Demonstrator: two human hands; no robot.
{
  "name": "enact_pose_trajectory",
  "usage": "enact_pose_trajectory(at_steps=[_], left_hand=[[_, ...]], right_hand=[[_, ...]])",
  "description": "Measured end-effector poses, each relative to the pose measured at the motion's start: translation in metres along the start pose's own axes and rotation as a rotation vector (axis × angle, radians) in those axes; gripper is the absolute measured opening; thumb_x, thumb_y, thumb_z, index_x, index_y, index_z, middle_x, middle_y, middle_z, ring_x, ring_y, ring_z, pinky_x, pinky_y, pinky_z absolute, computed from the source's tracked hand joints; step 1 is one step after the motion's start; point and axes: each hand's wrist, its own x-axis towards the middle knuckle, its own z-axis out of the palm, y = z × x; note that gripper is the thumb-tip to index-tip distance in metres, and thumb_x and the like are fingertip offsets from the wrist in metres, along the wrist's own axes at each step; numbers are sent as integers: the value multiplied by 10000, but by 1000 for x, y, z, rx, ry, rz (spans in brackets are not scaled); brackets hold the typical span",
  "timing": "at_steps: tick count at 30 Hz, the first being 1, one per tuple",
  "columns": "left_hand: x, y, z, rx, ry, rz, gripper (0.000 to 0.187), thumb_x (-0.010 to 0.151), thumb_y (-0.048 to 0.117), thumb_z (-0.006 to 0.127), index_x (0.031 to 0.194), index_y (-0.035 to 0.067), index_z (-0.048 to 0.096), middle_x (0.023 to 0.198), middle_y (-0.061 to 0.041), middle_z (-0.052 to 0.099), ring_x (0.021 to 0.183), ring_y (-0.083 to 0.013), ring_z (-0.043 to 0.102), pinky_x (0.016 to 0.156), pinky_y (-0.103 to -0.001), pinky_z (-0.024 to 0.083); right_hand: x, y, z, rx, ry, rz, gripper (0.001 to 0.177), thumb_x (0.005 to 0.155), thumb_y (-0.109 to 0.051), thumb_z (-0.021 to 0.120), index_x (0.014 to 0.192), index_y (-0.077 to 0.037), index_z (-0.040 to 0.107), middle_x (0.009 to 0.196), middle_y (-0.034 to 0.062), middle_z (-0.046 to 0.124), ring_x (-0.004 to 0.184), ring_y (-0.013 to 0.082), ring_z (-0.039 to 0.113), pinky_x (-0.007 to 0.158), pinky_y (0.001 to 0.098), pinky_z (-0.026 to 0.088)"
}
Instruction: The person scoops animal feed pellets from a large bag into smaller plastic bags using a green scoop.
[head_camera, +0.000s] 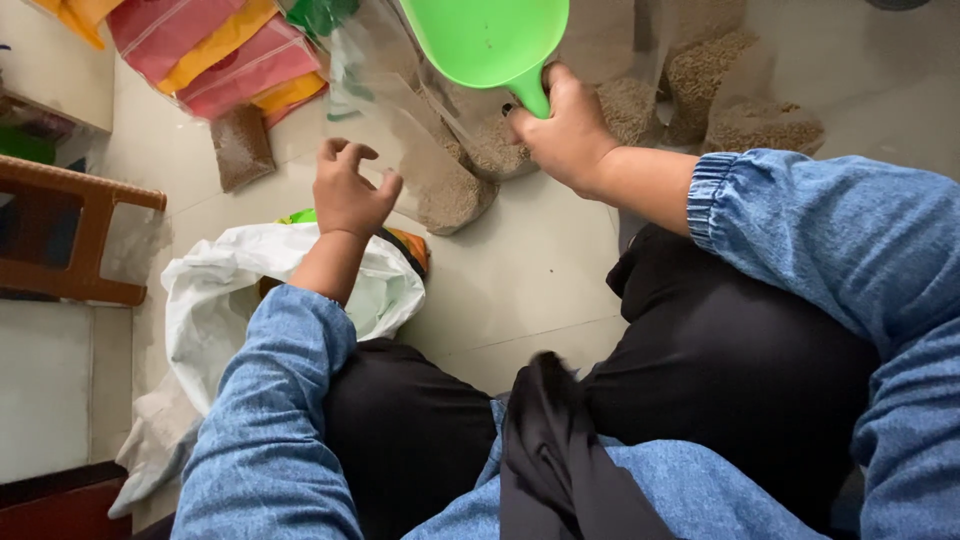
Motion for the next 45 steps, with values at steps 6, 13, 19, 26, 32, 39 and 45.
enact_pose_trajectory(at_steps=[6, 13, 19, 26, 32, 39, 45], left_hand=[[-1, -5, 31, 68, -242, -28, 605, 774, 484, 887, 1140, 48, 682, 1023, -106, 730, 866, -284, 695, 772, -394, 560], [0, -26, 49, 366, -524, -161, 187, 892, 210, 628, 962, 182, 799, 915, -110, 758, 801, -383, 686, 693, -482, 539], [12, -21, 43, 606, -147, 272, 86, 875, 110, 567, 848, 150, 638, 828, -56, 711, 613, -367, 659, 527, -450, 499], [9, -24, 45, 439, -341, 44, 261, 919, 388, 702, 999, 140, 714, 954, -78, 752, 797, -354, 702, 664, -471, 529], [10, -9, 21, 243, -609, -166, 477, 813, 381, 817, 1200, 133, 689, 905, -71, 746, 759, -270, 707, 713, -408, 545], [10, -37, 55, -265, -471, -420, 213, 972, 151, 570, 933, -5, 711, 827, -82, 739, 669, -207, 711, 661, -332, 561], [10, -35, 76, -64, -159, -158, 223, 946, 188, 608, 950, 2, 731, 877, -212, 746, 737, -428, 657, 695, -473, 529]], right_hand=[[0, 4, -2, 54, -8, 30, 312, 907, -43, 572, 1214, -2, 530, 934, 74, 692, 770, 133, 706, 663, 272, 581], [0, 11, -2, -10, -7, 30, 298, 913, -57, 575, 1204, -4, 536, 949, 79, 685, 759, 145, 696, 628, 277, 567], [-1, 7, -2, -15, 14, 61, 288, 900, -83, 601, 1179, -27, 563, 873, 58, 715, 664, 134, 658, 573, 271, 534], [3, 18, -1, -43, 19, 9, 285, 914, -88, 605, 1180, 5, 560, 983, 102, 695, 778, 166, 720, 635, 294, 583], [-2, 7, -4, -9, -19, 69, 284, 957, -81, 579, 1227, -9, 526, 986, 76, 668, 737, 132, 648, 631, 272, 560], [0, 7, -1, -30, -23, 77, 271, 929, -83, 576, 1191, -23, 540, 979, 84, 647, 721, 146, 616, 633, 290, 544], [1, 13, -1, 37, -14, 68, 300, 909, -55, 579, 1196, 11, 524, 992, 98, 678, 797, 157, 707, 695, 289, 576]])
